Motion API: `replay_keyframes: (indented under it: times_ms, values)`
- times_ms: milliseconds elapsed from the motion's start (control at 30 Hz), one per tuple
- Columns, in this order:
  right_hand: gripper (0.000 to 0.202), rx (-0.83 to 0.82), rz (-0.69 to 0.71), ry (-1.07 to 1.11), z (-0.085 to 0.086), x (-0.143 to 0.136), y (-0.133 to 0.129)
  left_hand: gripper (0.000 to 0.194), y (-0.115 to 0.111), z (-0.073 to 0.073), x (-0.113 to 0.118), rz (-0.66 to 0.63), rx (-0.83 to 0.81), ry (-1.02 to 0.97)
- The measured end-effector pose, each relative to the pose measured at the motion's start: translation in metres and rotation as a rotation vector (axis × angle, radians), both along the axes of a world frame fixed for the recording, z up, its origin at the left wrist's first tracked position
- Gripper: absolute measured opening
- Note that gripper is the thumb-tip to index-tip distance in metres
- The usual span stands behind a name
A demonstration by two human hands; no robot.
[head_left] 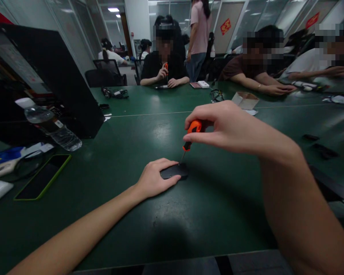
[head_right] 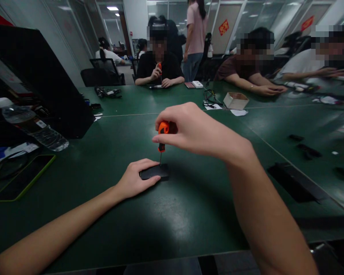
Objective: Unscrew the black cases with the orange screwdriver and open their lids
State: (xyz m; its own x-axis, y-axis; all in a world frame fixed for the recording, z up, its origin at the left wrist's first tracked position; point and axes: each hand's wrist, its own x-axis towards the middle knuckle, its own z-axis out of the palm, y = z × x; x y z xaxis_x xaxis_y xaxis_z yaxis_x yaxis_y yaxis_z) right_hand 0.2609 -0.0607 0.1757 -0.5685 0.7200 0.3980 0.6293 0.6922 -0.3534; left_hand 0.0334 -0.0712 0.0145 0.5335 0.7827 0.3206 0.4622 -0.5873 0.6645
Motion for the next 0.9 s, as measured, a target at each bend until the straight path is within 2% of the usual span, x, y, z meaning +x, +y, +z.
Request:
replay_keyframes:
  times_ms: [100,300,533,633,900]
  values:
    - [0.019,0.048,0.027,-0.096,0.007,-0.004,-0.003,0.035,0.005,0.001,0.004,0.0,-0.016,-0.001]
    - [0.017,0.042,0.057,-0.142,-0.004,-0.005,0.002,0.038,0.006,0.001,0.002,-0.024,-0.026,0.011]
    - [0.018,0.053,0.073,-0.13,-0.008,-0.006,0.007,0.04,0.006,0.0,0.0,-0.036,-0.031,0.019]
    - [0.019,0.07,0.032,-0.133,-0.012,-0.005,0.008,0.041,0.006,-0.001,-0.001,-0.046,-0.03,0.023]
    - [0.028,0.143,-0.196,-0.176,-0.029,-0.001,0.024,0.042,0.006,0.0,-0.002,-0.047,-0.029,0.036]
